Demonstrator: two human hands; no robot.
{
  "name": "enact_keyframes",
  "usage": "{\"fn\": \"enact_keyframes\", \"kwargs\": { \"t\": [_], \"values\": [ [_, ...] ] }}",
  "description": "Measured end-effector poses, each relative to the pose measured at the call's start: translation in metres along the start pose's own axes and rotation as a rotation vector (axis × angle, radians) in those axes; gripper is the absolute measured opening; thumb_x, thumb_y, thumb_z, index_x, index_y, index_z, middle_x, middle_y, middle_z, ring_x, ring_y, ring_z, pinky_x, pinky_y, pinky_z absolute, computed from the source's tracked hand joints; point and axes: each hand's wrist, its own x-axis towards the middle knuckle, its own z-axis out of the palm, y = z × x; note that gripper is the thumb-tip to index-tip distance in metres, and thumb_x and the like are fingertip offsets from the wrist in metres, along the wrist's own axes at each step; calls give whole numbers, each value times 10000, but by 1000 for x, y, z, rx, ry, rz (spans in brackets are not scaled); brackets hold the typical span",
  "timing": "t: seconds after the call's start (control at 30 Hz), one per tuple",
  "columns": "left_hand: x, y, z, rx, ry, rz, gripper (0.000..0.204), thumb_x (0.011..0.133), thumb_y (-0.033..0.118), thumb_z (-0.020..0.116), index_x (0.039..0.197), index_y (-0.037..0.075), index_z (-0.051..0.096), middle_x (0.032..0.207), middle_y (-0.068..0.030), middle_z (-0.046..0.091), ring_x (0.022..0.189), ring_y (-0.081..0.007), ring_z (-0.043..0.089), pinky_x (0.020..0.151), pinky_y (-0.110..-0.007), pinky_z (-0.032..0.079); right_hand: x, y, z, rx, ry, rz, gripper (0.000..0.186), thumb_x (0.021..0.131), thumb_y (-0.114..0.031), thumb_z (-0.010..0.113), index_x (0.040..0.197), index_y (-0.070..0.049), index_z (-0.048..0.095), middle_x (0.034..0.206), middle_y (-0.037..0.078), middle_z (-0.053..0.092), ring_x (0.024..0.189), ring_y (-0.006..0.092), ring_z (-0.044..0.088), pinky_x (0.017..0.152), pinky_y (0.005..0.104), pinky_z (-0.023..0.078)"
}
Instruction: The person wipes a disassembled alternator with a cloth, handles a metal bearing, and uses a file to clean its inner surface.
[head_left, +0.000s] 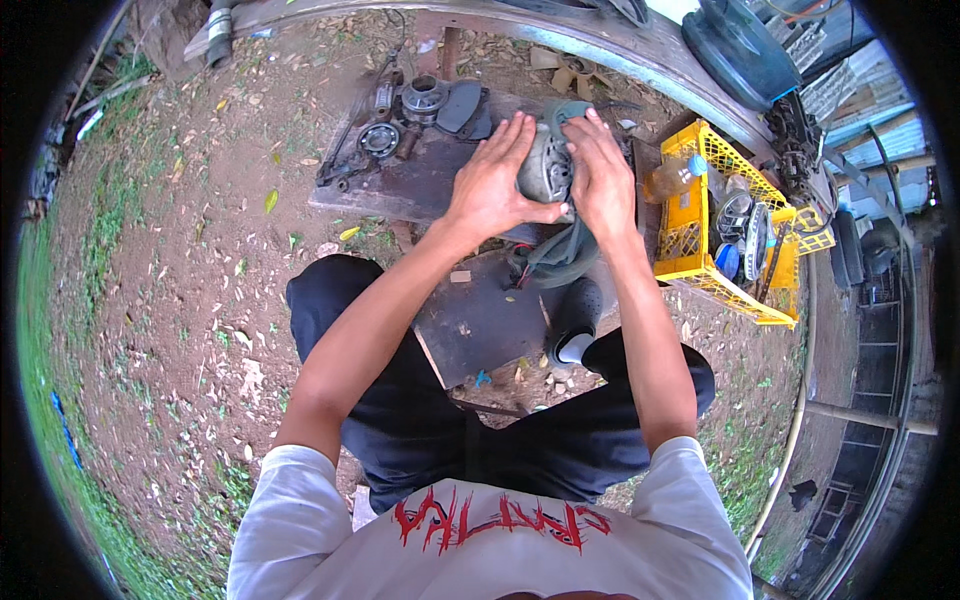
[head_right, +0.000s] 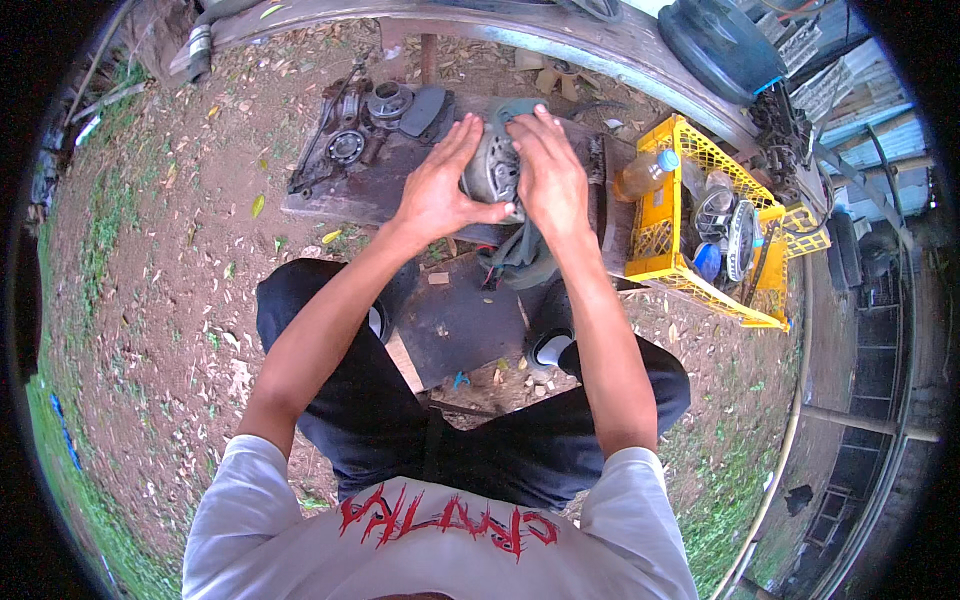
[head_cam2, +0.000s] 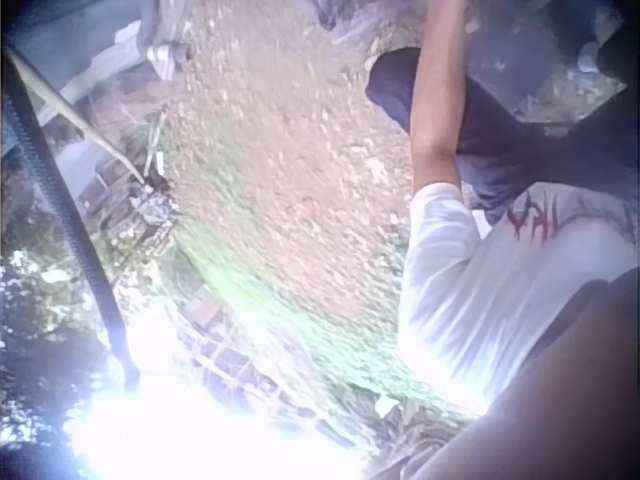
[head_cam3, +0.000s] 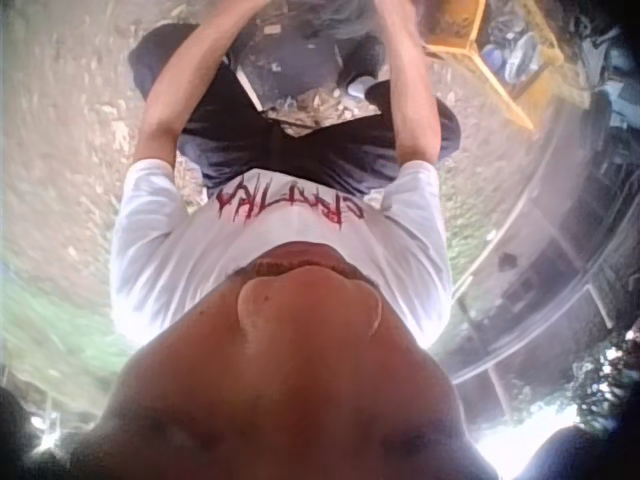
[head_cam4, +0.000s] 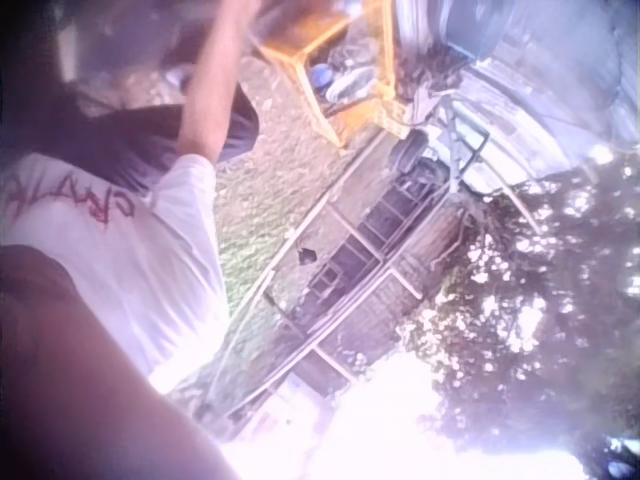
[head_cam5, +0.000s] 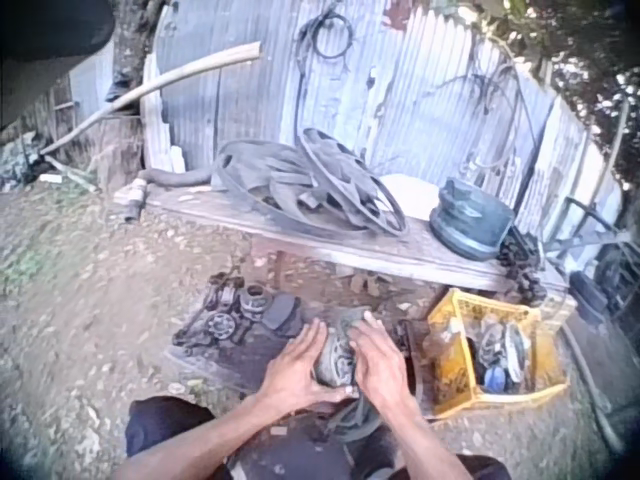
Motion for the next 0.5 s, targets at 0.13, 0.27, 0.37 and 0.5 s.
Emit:
{"fn": "enact_keyframes", "kwargs": {
  "t": [0.13, 0.27, 0.37, 0.5],
  "values": [
    [-17, 13, -3, -12, 120, -19, 880, 682, 500, 791, 1322, -32, 504, 1409, -186, 473, 1290, -299, 481, 1037, -389, 432, 10, 0, 12, 7, 133, 156, 241, 876, 13, 549, 1100, -18, 633, 1170, 170, 632, 1189, 335, 558, 982, 422, 470],
    [-32, 9, -19, 66, 36, -132, 873, 711, 502, 785, 1320, -53, 496, 1279, -209, 578, 1095, -327, 615, 927, -381, 499, 8, 0, 11, 15, 169, 247, 224, 913, -21, 537, 1121, -20, 621, 1156, 176, 637, 1141, 350, 584, 927, 411, 491],
    [-34, -13, -29, -224, -116, -393, 881, 707, 491, 800, 1290, -102, 508, 1037, -256, 675, 818, -286, 701, 770, -359, 537, 17, -4, 9, 19, 233, 462, 232, 955, -169, 529, 1107, -22, 623, 1084, 242, 641, 1075, 392, 603, 879, 421, 493],
    [-35, -28, -16, -331, -80, -379, 864, 702, 498, 804, 1255, -108, 535, 967, -267, 680, 781, -202, 685, 718, -329, 525, 42, 32, 2, 165, 434, 622, 340, 970, -254, 521, 1112, 42, 609, 1024, 274, 653, 975, 373, 641, 861, 417, 482]
  ]
}}
